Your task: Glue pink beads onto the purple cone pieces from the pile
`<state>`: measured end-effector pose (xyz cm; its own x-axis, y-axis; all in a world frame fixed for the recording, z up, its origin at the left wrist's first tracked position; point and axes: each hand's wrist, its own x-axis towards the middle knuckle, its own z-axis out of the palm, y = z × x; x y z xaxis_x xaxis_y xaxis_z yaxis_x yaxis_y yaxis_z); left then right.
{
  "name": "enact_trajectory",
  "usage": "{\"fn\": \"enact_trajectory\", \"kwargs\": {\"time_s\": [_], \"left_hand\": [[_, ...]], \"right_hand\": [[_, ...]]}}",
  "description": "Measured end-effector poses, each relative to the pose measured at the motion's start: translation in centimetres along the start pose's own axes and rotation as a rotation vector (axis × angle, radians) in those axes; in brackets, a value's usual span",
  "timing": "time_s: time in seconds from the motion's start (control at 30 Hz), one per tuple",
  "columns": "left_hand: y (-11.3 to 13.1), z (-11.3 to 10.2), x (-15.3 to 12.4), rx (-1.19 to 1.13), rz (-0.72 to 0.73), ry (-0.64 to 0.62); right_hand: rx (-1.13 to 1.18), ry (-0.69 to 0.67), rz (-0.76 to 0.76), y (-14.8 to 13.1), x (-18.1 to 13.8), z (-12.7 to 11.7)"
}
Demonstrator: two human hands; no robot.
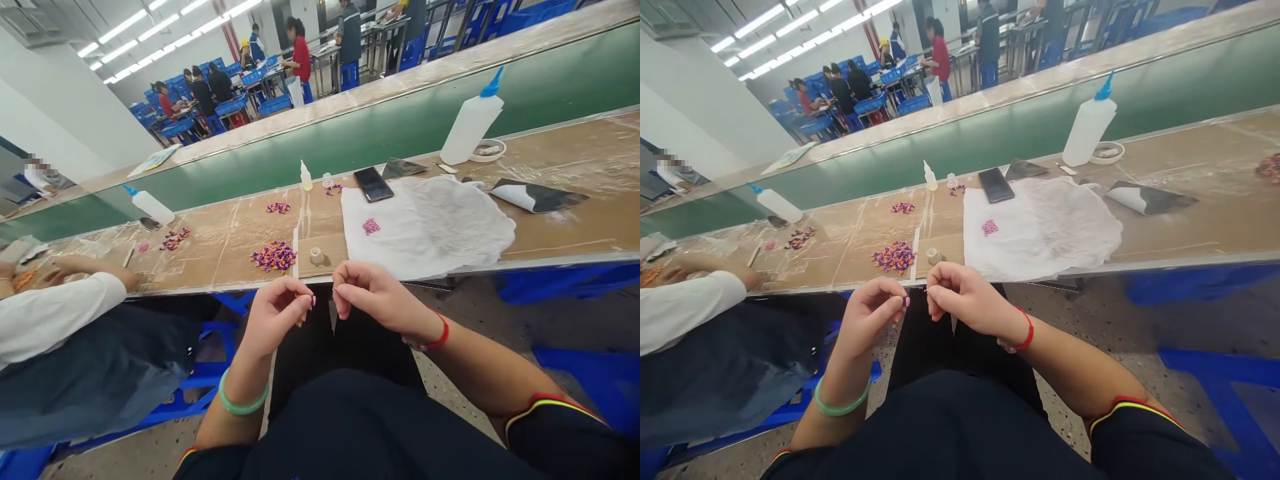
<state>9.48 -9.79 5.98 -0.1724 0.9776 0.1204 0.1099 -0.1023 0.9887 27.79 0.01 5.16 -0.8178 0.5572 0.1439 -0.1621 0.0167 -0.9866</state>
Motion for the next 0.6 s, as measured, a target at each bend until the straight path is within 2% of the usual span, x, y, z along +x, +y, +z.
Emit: {"fn": "enact_trajectory", "kwargs": {"time_s": [0.17,0.3,0.47,0.6], "left_hand": [[-1.0,-0.8,0.4,-0.029,0.011,0.096],[-1.7,-1.8,1.4,0.025,0.013,0.097],[-3.9,-3.4,3.3,0.047,0.003,0.074],[-6.6,-4.3,4.7,0.055,-0.056,0.033]], "right_hand": [[-0.123,-0.011,0.023,-0.1,0.9,-0.6],[-0.295,-0.001,0.043,0.1,2.5,-1.4],[-0.686,-0.039,-0.01,1.5,5.6,-4.2],[-0.989,-0.107,0.031,2.3,8.2,-6.5]]}}
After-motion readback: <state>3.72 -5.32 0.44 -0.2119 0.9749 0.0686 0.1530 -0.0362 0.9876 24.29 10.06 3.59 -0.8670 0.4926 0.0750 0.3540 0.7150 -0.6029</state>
